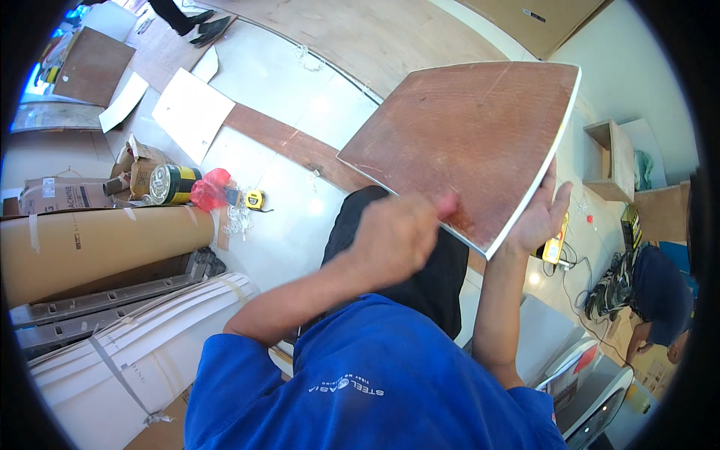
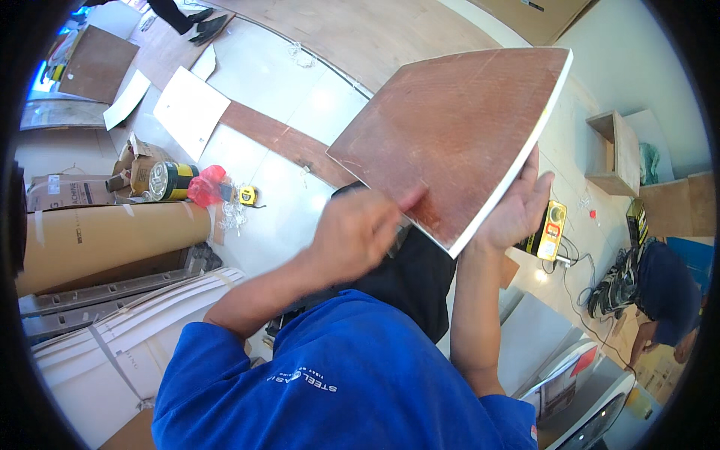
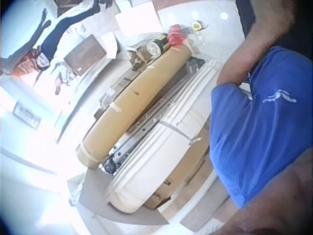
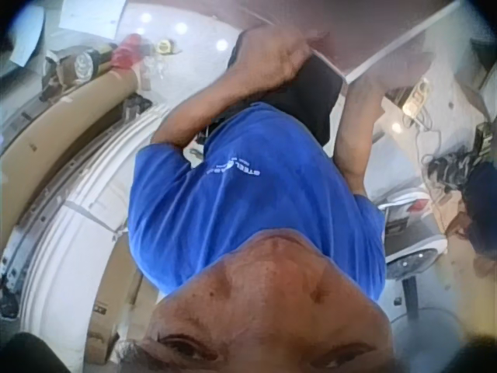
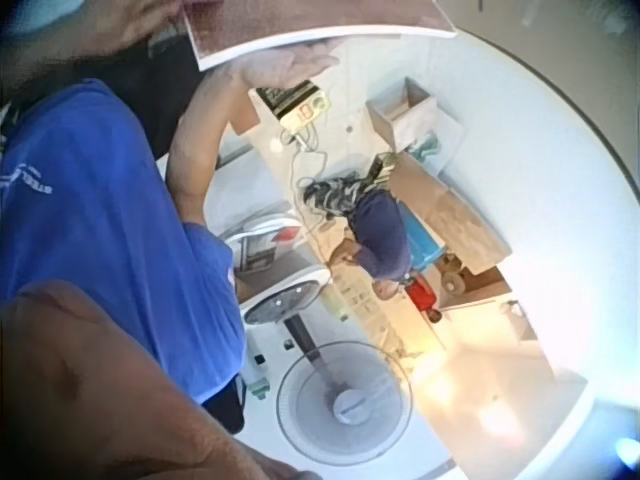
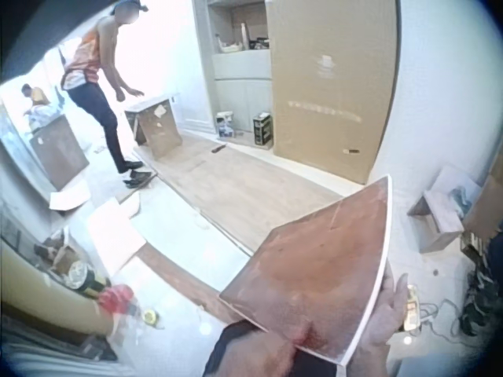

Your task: The person picks up a rectangular wood panel, pours a liquid finish onto it, and spreads the finish evenly using a red plastic card. The person continues to rub the finish into the surface and edges of the panel throughout the clip.

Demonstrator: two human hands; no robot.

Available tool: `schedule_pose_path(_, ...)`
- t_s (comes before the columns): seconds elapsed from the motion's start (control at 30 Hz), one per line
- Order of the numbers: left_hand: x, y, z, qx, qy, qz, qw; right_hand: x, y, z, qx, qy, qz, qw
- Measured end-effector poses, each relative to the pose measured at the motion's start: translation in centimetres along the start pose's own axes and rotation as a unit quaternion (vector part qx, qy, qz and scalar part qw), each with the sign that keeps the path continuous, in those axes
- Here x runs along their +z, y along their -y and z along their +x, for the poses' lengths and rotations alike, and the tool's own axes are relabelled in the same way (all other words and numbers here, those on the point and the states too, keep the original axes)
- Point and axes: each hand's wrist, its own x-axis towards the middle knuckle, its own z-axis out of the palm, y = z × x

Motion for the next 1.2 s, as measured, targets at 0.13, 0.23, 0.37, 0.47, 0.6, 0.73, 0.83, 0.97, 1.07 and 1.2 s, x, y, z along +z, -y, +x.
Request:
schedule_pose_path(0.13,-1.9,1.2,0.6,-0.018,-0.02,-0.061,0.998,-0.1,0.4,-0.5,0.018,-0.013,-0.018,1.0)
schedule_pose_path(0.23,-1.7,14.8,4.4,-0.183,-0.129,0.018,0.975,-0.5,0.5,-0.5,0.021,-0.017,-0.034,0.999)
schedule_pose_path(0.37,1.1,31.2,4.4,-0.373,-0.036,0.171,0.911,-1.2,0.6,-0.3,0.021,-0.019,-0.056,0.998)
schedule_pose_path(0.47,3.8,36.6,3.8,-0.41,0.026,0.182,0.893,-1.7,0.8,-0.2,0.025,-0.011,-0.043,0.999)
schedule_pose_path(0.6,5.9,36.4,4.9,-0.359,0.048,0.211,0.908,-2.1,0.8,-0.2,0.028,-0.021,-0.039,0.999)
schedule_pose_path(0.73,6.1,31.1,6.3,-0.302,0.089,0.199,0.928,-2.1,0.7,-0.3,0.022,-0.049,-0.058,0.997)
schedule_pose_path(0.83,5.0,24.1,7.5,-0.248,0.084,0.163,0.951,-1.9,0.4,-0.1,0.014,-0.048,-0.045,0.998)
schedule_pose_path(0.97,4.4,12.7,7.8,-0.175,0.083,0.12,0.974,-1.8,0.1,0.2,0.0,-0.014,-0.026,1.0)
schedule_pose_path(1.07,3.7,5.7,8.3,-0.116,0.073,0.099,0.986,-1.7,-0.5,0.4,-0.015,0.025,0.03,0.999)
schedule_pose_path(1.2,2.3,-2.0,8.6,-0.032,0.079,0.041,0.996,-1.6,-0.9,0.9,-0.033,0.026,0.081,0.996)
